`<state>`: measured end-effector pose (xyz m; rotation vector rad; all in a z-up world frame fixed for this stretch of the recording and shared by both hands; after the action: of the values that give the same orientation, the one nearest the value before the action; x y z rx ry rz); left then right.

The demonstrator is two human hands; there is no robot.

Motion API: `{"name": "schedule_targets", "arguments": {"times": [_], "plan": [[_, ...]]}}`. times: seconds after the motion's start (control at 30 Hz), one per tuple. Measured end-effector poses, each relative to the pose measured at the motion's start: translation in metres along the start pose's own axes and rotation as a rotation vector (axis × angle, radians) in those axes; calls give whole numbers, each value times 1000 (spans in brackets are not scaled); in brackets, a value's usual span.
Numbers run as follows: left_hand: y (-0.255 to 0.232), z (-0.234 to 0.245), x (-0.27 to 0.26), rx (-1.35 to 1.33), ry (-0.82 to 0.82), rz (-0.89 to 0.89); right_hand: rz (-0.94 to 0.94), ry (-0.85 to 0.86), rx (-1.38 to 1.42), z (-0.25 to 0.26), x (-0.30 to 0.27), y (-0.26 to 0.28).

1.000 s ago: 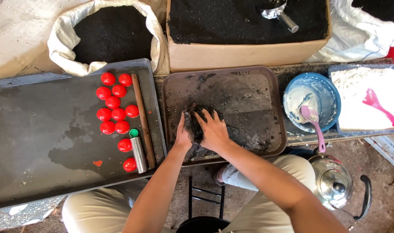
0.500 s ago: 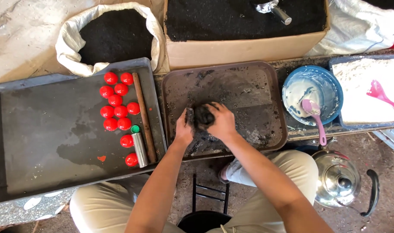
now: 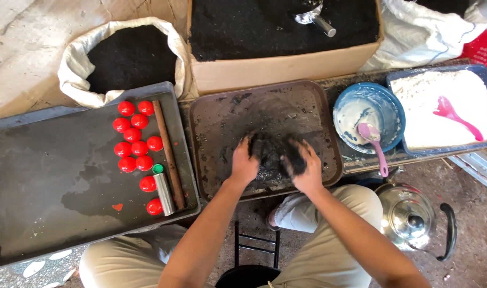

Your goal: The person kneads a dark dough on a tray using both hands, repeatedly pressing and folding it. They then use a cylindrical cutter to cut a piece from the dough and continue kneading the remaining mass.

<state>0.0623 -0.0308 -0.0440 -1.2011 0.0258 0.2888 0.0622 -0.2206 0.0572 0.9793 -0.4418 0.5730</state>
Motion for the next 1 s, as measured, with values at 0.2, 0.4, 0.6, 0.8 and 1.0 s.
{"name": "schedule_targets", "arguments": {"times": [0.2, 0.4, 0.6, 0.8, 1.0], "plan": [[-91, 2, -41, 213, 212, -159, -84, 277, 493, -13, -12, -25], [-35, 8, -59, -17, 302, -203, 159, 429, 382, -24, -9, -8], [-42, 34, -72, 25, 170, -340, -5, 383, 367, -63, -48, -55], [-19, 25, -74, -259, 27, -53, 10, 390, 110, -71, -31, -7], [-24, 9, -72, -248, -58, 139, 14, 240, -52, -78, -39, 1]]}}
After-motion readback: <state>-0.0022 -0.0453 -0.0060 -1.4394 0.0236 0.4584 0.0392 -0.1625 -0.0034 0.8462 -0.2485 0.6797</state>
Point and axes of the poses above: each hand's wrist, its own x-axis towards the middle knuckle, its own z-axis out of the back of the hand, y = z × x, the point moved 5 cm from there along x, towards the middle knuckle, and after that the axes turned 4 degrees about z, right-handed, at the moved point
